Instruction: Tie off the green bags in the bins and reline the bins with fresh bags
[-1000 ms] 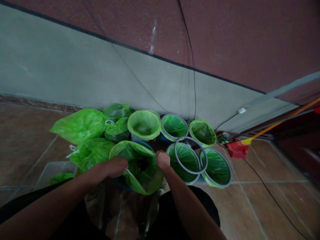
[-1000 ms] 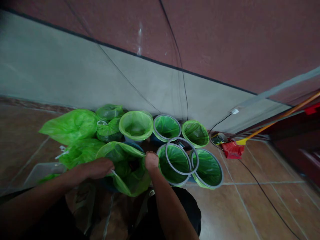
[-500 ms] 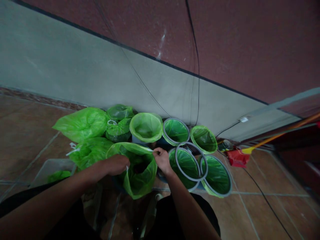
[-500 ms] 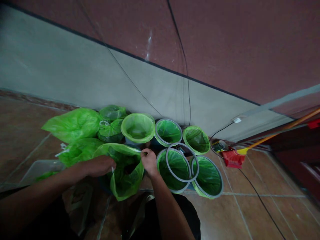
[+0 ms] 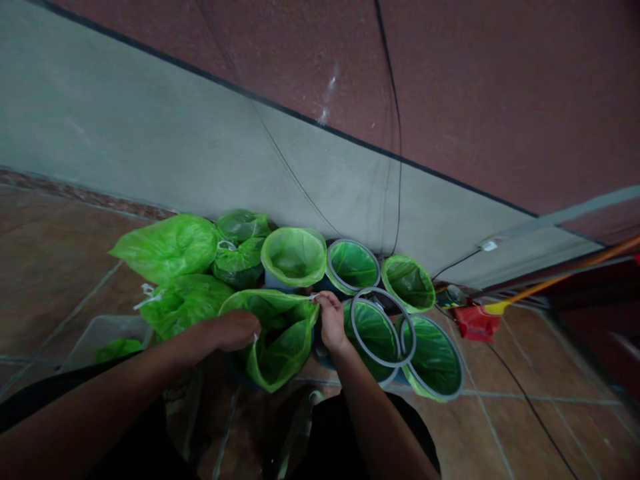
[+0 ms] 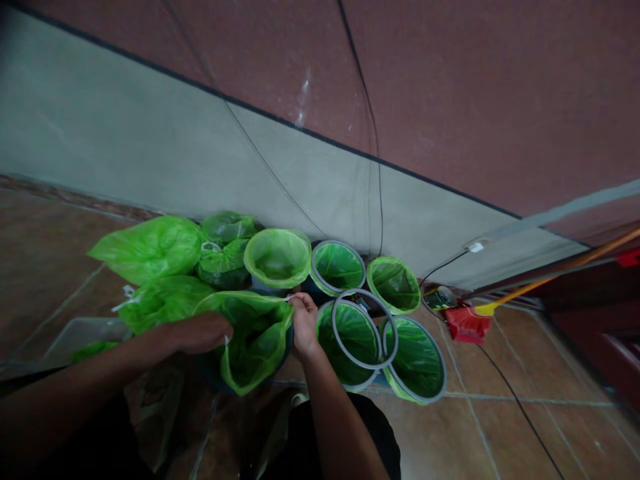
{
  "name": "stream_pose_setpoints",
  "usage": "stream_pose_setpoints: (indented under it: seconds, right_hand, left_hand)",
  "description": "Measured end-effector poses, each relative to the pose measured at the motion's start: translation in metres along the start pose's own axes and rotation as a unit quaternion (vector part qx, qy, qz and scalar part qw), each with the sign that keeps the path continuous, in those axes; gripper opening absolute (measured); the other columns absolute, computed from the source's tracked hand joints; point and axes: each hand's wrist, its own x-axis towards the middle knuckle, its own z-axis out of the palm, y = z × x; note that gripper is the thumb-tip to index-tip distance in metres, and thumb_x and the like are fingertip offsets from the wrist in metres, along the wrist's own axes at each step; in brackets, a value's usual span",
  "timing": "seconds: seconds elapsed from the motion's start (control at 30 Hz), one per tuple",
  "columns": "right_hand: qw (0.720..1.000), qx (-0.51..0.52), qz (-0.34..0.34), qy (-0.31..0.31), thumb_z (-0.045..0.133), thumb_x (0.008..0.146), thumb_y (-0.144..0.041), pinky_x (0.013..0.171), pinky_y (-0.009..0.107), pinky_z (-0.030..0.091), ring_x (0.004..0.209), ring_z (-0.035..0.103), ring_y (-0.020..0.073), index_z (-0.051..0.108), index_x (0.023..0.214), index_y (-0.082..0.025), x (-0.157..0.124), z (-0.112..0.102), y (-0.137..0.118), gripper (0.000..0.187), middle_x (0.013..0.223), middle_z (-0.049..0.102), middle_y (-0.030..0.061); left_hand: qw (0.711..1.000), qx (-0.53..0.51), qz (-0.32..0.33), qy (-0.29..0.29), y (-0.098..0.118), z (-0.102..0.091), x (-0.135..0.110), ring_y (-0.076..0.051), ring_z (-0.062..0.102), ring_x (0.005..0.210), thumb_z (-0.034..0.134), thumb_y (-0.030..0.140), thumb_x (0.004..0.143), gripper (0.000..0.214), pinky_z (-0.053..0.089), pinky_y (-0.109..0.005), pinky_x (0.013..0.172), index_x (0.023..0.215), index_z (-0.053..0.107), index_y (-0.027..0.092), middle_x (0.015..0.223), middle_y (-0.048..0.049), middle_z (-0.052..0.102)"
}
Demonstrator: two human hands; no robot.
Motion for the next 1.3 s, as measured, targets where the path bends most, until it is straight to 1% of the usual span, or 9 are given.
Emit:
stream_pose_setpoints:
  seconds: [0.2,0.33,0.43,0.5,0.67,0.93,1.1,1.23,1.3]
  right_hand:
    - [0.988,-0.145,-0.057,0.004,0.062,0.074,-0.041,0.069,0.029,0.046,0.065,0.057,0.0153,0.056,0.073,-0.022,0.003,-0.003,0.002,0.019,0.066,0.060,-0.0027]
    - [0.969,-0.211,-0.123,-0.034,0.061,0.084,-0.040,0.071,0.029,0.046,0.069,0.058,0.0153,0.060,0.078,-0.022,-0.013,0.003,-0.019,0.019,0.071,0.062,-0.0016]
    - [0.972,-0.151,-0.149,-0.105,0.063,0.089,-0.042,0.077,0.030,0.048,0.077,0.062,0.0159,0.063,0.088,-0.022,-0.029,0.014,-0.043,0.020,0.080,0.067,-0.0001]
    - [0.978,-0.097,-0.132,-0.126,0.067,0.087,-0.043,0.078,0.029,0.048,0.078,0.062,0.0155,0.064,0.086,-0.022,-0.033,0.020,-0.052,0.022,0.080,0.067,-0.0002]
    - [0.987,0.047,-0.032,-0.147,0.077,0.076,-0.047,0.074,0.027,0.048,0.073,0.058,0.0127,0.060,0.082,-0.022,-0.031,0.028,-0.056,0.031,0.078,0.065,-0.0018]
    - [0.957,0.000,0.094,-0.276,0.071,0.069,-0.028,0.043,0.018,0.021,0.049,0.034,0.0056,0.058,0.086,-0.022,-0.054,0.048,-0.052,0.022,0.064,0.052,-0.0074]
    - [0.919,-0.133,0.103,-0.356,0.067,0.075,-0.034,0.043,0.020,0.024,0.046,0.036,0.0062,0.055,0.068,-0.019,-0.060,0.059,-0.036,0.020,0.055,0.051,-0.0054]
    - [0.939,-0.072,0.120,-0.315,0.068,0.079,-0.053,0.041,0.020,0.018,0.043,0.031,0.0053,0.059,0.076,-0.019,-0.050,0.052,-0.040,0.036,0.053,0.050,-0.0057]
    - [0.947,-0.008,0.143,-0.287,0.072,0.076,-0.056,0.041,0.020,0.014,0.042,0.026,0.0040,0.059,0.081,-0.019,-0.044,0.046,-0.048,0.039,0.054,0.047,-0.0076]
  left_hand:
    - [1.000,-0.001,0.004,-0.027,0.011,-0.002,0.005,-0.016,0.046,0.056,0.068,0.017,0.073,0.020,0.034,-0.030,0.065,0.054,0.063,0.019,0.054,-0.0029,0.057]
    - [0.997,-0.040,0.032,-0.052,0.056,-0.015,0.004,-0.019,0.064,0.075,0.057,0.021,0.085,0.021,0.044,-0.028,0.075,0.079,0.077,0.019,0.077,-0.0057,0.075]
    - [0.964,-0.229,0.079,-0.107,0.092,-0.033,-0.002,-0.019,0.071,0.092,0.050,0.030,0.096,0.032,0.050,-0.028,0.084,0.106,0.077,0.018,0.100,-0.0086,0.079]
    - [0.935,-0.340,0.073,-0.076,0.103,-0.043,-0.003,-0.019,0.072,0.088,0.054,0.035,0.096,0.032,0.052,-0.029,0.084,0.108,0.076,0.016,0.093,-0.0088,0.080]
    - [0.854,-0.504,-0.016,0.127,0.091,-0.048,0.013,-0.015,0.068,0.073,0.070,0.036,0.085,0.025,0.052,-0.027,0.075,0.096,0.076,0.013,0.079,-0.0050,0.075]
    - [0.814,-0.558,-0.045,0.159,0.098,-0.032,0.036,-0.008,0.050,0.057,0.069,0.028,0.078,0.021,0.038,-0.022,0.055,0.089,0.074,0.010,0.062,-0.0002,0.061]
    - [0.804,-0.563,-0.067,0.181,0.098,-0.031,0.046,-0.009,0.054,0.064,0.063,0.016,0.074,0.027,0.041,-0.022,0.061,0.098,0.074,0.010,0.070,-0.0021,0.066]
    - [0.778,-0.562,-0.120,0.255,0.080,-0.020,0.050,-0.014,0.064,0.079,0.057,0.010,0.068,0.034,0.049,-0.026,0.075,0.099,0.071,0.015,0.086,-0.0035,0.072]
    - [0.795,-0.550,-0.127,0.223,0.070,-0.008,0.048,-0.017,0.065,0.082,0.057,0.011,0.067,0.028,0.050,-0.029,0.078,0.091,0.070,0.015,0.087,-0.0045,0.073]
